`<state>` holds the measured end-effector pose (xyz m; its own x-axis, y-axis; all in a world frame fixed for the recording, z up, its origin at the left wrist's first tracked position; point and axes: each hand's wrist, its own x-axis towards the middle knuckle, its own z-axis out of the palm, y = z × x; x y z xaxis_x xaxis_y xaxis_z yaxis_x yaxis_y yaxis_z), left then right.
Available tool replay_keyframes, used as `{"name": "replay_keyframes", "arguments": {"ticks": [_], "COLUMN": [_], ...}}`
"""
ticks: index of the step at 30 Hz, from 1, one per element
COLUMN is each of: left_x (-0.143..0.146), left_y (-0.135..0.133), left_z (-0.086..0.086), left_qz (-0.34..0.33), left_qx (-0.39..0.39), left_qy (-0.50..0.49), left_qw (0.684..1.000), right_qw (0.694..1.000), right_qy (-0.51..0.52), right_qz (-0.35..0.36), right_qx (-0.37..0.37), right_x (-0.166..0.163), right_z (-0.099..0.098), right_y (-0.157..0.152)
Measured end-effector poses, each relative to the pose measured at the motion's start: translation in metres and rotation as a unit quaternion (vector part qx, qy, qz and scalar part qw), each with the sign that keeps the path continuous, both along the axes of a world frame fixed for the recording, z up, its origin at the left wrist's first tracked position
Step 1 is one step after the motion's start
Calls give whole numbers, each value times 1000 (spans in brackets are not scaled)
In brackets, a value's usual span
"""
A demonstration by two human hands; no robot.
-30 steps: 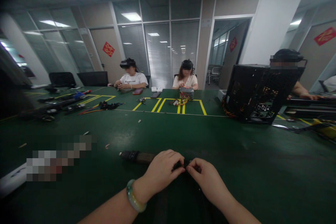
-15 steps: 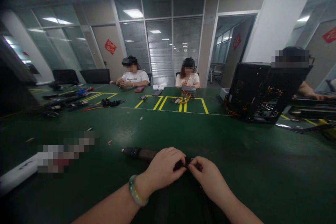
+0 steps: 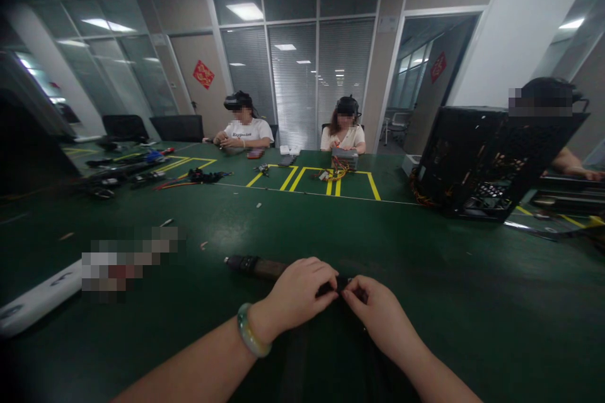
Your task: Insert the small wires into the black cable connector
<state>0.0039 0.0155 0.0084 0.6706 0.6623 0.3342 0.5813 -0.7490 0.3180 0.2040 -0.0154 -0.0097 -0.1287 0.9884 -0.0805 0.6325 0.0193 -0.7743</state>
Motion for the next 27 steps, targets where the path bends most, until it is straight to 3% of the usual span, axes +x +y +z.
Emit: {"name": "replay_keyframes", "arguments": {"ticks": [8, 18, 27], "left_x": [2, 1, 2], "left_y": [0, 0, -1], "left_z": [-2, -1, -1], "left_qz": [16, 2, 15], "left_qx": [-1, 4, -5], "left_qy": [-5, 1, -21], "left_qw": [1000, 1000, 1000], "right_qw": [999, 1000, 999], "right_qy": [31, -13, 31], "right_qz": [12, -10, 11], "right_qx": [-7, 21, 11], "right_x": [4, 0, 3], "right_z": [-1, -3, 0], "right_y": [3, 0, 2]}}
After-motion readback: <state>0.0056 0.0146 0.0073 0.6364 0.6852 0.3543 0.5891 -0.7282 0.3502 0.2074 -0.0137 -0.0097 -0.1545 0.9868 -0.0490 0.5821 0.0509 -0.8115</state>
